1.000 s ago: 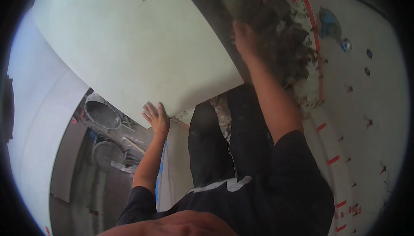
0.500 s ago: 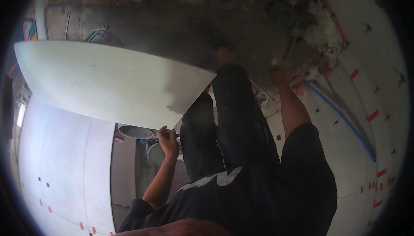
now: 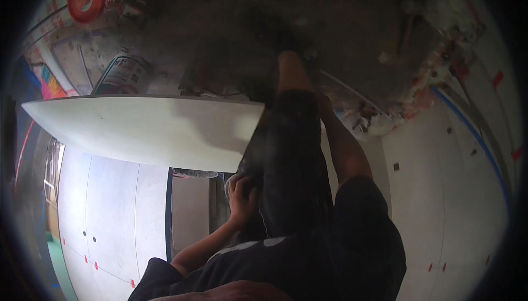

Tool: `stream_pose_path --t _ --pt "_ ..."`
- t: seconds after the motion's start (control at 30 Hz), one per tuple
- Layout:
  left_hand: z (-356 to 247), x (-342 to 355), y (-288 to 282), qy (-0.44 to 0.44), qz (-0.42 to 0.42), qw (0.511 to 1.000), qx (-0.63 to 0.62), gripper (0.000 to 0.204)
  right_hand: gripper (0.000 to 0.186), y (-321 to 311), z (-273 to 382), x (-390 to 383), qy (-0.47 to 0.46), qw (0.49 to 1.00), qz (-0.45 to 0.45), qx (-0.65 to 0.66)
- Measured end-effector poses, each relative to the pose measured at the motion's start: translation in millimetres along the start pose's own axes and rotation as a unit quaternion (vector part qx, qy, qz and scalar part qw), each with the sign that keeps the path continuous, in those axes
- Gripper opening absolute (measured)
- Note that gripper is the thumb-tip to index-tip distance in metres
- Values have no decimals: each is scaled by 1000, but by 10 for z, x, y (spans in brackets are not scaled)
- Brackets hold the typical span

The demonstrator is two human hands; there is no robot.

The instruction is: Cutting and drilling holes in large ceramic tiles using power tools on a construction site.

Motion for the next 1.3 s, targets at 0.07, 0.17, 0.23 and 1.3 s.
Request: stream_pose_path --t 0.07,0.17,0.23,1.3 --pt "-28 68 -51 24 -7 1000 -3 39 44 179 134 560 67 996 -24 62" --pt "-2 183 -37 7 13 1000 16 39 49 281 250 1207 91 992 -61 64" --pt "20 229 -14 -10 18 999 31 40 53 291 277 1514 116 989 -73 62" --pt "-2221 -825 -1407 285 221 545 -757 72 74 -5615 4948 -2141 -138 922 87 350"
Point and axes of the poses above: each hand's wrist, its own x-axis towards the middle knuckle, its own y-axis out of the palm, z = x × y, the point moved 6 cm from there along x, towards the middle knuckle, and after that the axes turned 5 degrees about -y, right-handed, at the moved point
